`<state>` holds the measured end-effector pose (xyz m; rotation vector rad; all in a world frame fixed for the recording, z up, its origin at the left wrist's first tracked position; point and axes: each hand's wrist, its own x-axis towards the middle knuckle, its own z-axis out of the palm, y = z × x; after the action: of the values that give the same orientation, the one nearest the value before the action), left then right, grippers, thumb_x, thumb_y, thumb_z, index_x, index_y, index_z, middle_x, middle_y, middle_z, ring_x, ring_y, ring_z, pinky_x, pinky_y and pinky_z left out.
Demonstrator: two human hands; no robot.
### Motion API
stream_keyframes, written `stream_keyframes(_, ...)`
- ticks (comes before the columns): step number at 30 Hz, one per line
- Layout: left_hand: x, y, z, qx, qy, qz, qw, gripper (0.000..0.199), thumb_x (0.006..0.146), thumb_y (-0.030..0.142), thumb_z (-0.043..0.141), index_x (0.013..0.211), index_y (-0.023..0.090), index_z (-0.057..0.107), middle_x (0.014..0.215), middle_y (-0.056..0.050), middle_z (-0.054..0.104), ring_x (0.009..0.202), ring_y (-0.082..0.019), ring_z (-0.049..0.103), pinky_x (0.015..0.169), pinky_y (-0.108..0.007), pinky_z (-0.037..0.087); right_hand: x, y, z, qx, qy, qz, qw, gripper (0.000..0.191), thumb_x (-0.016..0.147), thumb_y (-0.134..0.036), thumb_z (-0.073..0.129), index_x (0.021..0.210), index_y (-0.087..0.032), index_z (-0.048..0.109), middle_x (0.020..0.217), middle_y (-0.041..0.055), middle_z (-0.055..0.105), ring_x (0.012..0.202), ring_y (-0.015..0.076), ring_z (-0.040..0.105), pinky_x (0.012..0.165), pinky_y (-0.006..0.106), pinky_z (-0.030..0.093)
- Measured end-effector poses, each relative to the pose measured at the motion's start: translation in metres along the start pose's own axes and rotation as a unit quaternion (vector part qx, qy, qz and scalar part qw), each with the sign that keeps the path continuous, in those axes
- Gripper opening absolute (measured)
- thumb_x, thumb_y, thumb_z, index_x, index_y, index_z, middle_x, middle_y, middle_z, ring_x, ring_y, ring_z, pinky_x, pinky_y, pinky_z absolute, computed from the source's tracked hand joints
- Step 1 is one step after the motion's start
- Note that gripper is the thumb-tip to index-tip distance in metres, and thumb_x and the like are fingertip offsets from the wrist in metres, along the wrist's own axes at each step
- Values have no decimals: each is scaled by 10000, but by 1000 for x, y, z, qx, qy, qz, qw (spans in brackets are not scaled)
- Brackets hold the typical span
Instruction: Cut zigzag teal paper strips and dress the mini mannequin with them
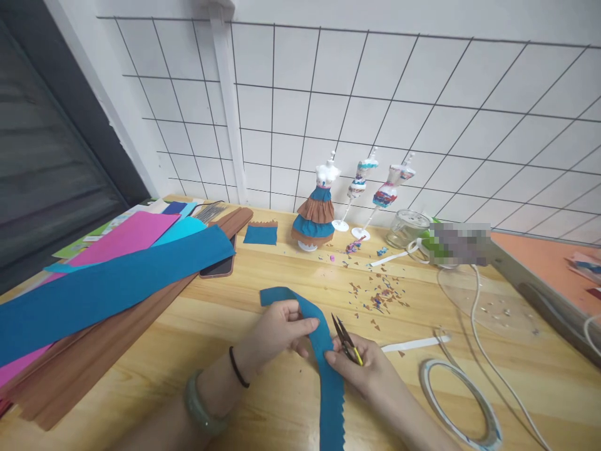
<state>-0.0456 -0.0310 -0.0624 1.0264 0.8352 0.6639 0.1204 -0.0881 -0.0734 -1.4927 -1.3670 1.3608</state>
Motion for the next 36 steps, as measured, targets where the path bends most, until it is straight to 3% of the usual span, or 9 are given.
stream_keyframes(5,0,3,2,-60,-5,-23,998,256,642,295,702,785,119,582,773,-49,649,593,-109,602,440,-177,485,-1,-2,4,-16,0,17,1000,265,685,-372,626,609,-195,445,498,-77,331,477,98,312,471,220,253)
stream_keyframes(9,0,6,3,-59,9,-40,997,287,655,320,694,800,130,535,723,-37,652,572,-119,620,462,-199,501,-2,-2,3,26,-23,-18,999,289,739,-438,590,666,-175,496,561,-52,407,515,97,354,493,212,300)
stream_keyframes(13,-1,6,5,-31,19,-9,999,312,654,338,691,802,137,503,721,-25,646,608,-136,633,541,-263,541,-3,0,-1,78,-44,41,995,425,848,-562,339,795,-178,512,418,-107,257,360,73,194,353,199,160)
stream_keyframes(15,-1,6,6,-12,15,-1,1000,323,624,320,714,777,139,494,729,-20,639,644,-144,636,568,-266,542,-3,1,-2,76,-54,55,994,447,862,-567,294,802,-179,509,403,-109,261,343,71,183,341,198,133)
stream_keyframes(22,0,2,6,13,6,11,1000,313,577,232,739,740,147,485,692,9,607,641,-118,601,583,-264,543,-3,3,-3,72,-79,51,993,405,847,-559,370,654,-204,397,409,-110,264,355,63,195,365,211,121)
stream_keyframes(36,0,1,3,21,-14,1,1000,303,573,250,734,749,132,518,704,-27,632,642,-139,613,528,-238,520,-5,2,-3,67,-95,46,992,401,852,-549,378,662,-198,419,455,-99,257,420,84,193,419,237,144)
